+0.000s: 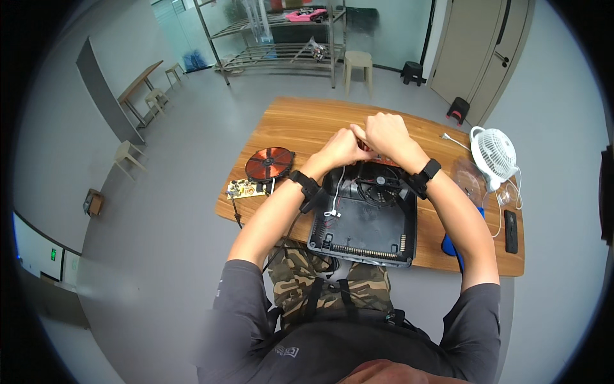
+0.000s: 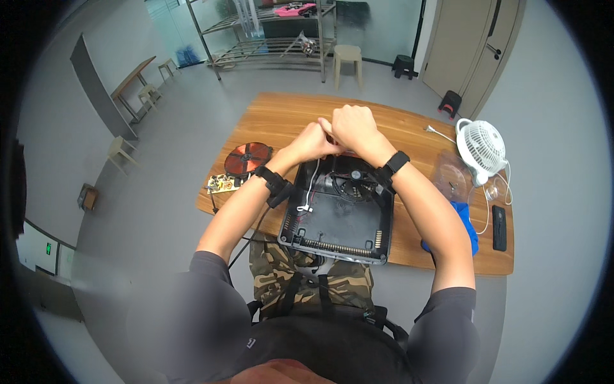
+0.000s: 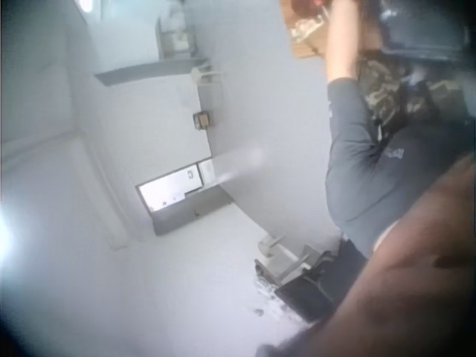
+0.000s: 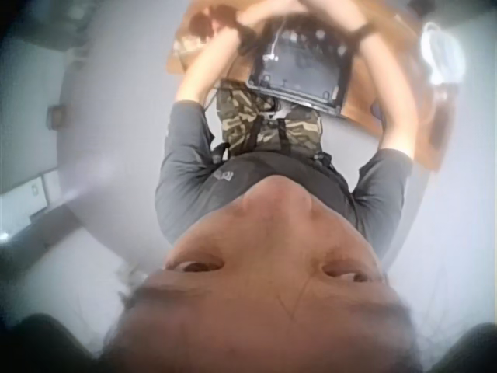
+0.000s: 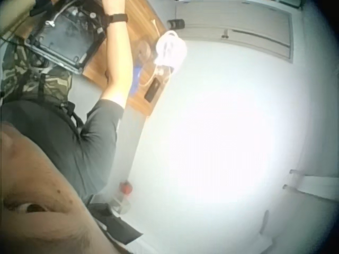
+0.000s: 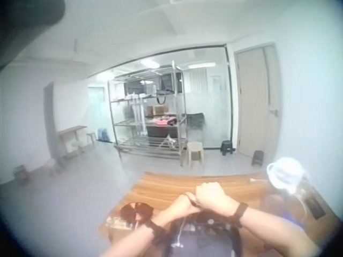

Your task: The person assembles an electronic device on a wooden table. They use a screwdriver to secure components, wipe the device with a blue cloth, and place a fan and circuit board into the casing.

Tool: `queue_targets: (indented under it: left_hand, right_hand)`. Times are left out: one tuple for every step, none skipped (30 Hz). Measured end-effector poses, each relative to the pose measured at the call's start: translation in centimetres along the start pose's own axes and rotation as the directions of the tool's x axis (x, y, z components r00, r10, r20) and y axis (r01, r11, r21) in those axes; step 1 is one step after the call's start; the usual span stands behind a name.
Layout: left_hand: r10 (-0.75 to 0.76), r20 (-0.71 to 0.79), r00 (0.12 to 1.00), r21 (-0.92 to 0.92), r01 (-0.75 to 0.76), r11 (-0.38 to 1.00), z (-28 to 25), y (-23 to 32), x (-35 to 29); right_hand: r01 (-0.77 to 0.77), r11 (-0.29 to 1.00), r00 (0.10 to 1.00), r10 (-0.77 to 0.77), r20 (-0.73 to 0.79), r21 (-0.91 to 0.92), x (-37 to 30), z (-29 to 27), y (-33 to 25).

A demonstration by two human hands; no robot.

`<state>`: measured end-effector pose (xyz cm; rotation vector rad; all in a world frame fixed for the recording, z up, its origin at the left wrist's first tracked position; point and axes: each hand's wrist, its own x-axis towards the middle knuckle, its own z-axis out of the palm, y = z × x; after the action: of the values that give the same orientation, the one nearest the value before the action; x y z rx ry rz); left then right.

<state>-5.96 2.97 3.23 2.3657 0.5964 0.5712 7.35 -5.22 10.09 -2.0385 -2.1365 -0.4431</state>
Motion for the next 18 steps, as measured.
queue_targets:
  left_hand:
    - [0.011, -0.017, 1.000, 0.052, -0.010, 0.999, -0.1, -0.1, 0.0]
    - [0.022, -0.033, 0.999, 0.104, -0.019, 0.994, -0.1, -0.3, 0.1]
    - [0.080, 0.002, 0.997, 0.055, -0.080, 0.995, -0.4, -0.5, 0.3]
    - [0.017, 0.098, 0.995, 0.045, -0.021, 0.999, -1.0, 0.3, 0.3]
    - [0.039, 0.129, 0.991, -0.049, -0.033, 0.998, -0.7, -0.8, 0.6]
    - [0.068, 0.154, 0.986, -0.139, -0.047, 0.989, -0.8, -1.1, 0.8]
    - [0.060, 0.141, 0.988, -0.133, -0.041, 0.990, -0.8, -1.5, 0.8]
    - [0.052, 0.128, 0.990, -0.128, -0.036, 0.991, -0.8, -1.9, 0.9]
    - [0.047, 0.118, 0.992, -0.127, -0.032, 0.991, -0.7, -1.7, 0.9]
    - [0.047, 0.115, 0.992, -0.070, -0.039, 0.997, -0.7, -1.6, 1.1]
    - [0.048, 0.111, 0.993, -0.012, -0.047, 0.999, -0.8, -1.5, 1.3]
    - [0.048, 0.108, 0.993, 0.045, -0.053, 0.998, -0.9, -1.1, 1.3]
    - [0.059, 0.109, 0.992, 0.024, -0.062, 0.998, -1.4, 0.1, 0.7]
    - [0.060, 0.077, 0.995, -0.004, -0.060, 0.998, -1.0, -0.2, 0.7]
    - [0.059, 0.044, 0.997, -0.032, -0.058, 0.998, -0.7, -0.1, 0.5]
    - [0.057, 0.011, 0.998, -0.060, -0.056, 0.997, -0.4, 0.0, 0.4]
    - [0.039, -0.014, 0.999, 0.013, -0.039, 0.999, -0.3, 0.0, 0.2]
    - [0.020, -0.009, 1.000, 0.016, -0.020, 1.000, -0.4, 0.5, 0.0]
  right_hand:
    - [0.040, 0.997, 0.998, -0.037, -0.048, 0.064, -0.2, 0.7, 0.4]
    - [0.044, 0.995, 0.998, -0.039, -0.050, 0.094, -0.5, 1.0, 0.8]
    - [0.050, 0.991, 0.997, -0.043, -0.058, 0.124, -0.6, 1.0, 1.1]
    - [0.056, 0.986, 0.997, -0.046, -0.067, 0.154, -0.7, 0.9, 1.4]
    - [0.033, 0.977, 0.999, -0.033, -0.003, 0.210, -0.8, 0.8, 1.7]
    - [0.062, 0.971, 0.998, -0.064, -0.002, 0.229, -0.7, 0.7, 1.9]
    - [0.091, 0.964, 0.996, -0.094, -0.002, 0.249, -0.6, 0.5, 2.1]
    - [0.120, 0.956, 0.992, -0.124, -0.003, 0.268, -0.6, 0.3, 2.2]
    - [0.159, 0.939, 0.986, -0.164, -0.012, 0.306, -0.6, 0.2, 2.2]
    - [0.183, 0.944, 0.983, -0.180, -0.038, 0.275, -0.6, 0.3, 2.3]
    - [0.206, 0.948, 0.978, -0.197, -0.062, 0.244, -0.6, 0.4, 2.5]
    - [0.228, 0.950, 0.973, -0.215, -0.084, 0.213, -0.6, 0.6, 2.4]
    - [0.150, 0.978, 0.988, -0.153, 0.010, 0.148, -0.3, -0.2, 1.7]
    - [0.089, 0.990, 0.995, -0.094, 0.039, 0.113, -0.2, -0.6, 1.2]
    - [0.029, 0.997, 0.997, -0.034, 0.066, 0.076, -0.1, -1.1, 0.6]
    - [-0.029, 0.999, 0.996, 0.026, 0.091, 0.037, -0.1, -1.1, 0.4]
    - [-0.014, 1.000, 1.000, 0.014, 0.011, 0.011, -0.2, -0.1, 0.4]
    - [-0.005, 1.000, 0.999, 0.006, -0.032, 0.030, -0.3, 0.6, 0.5]
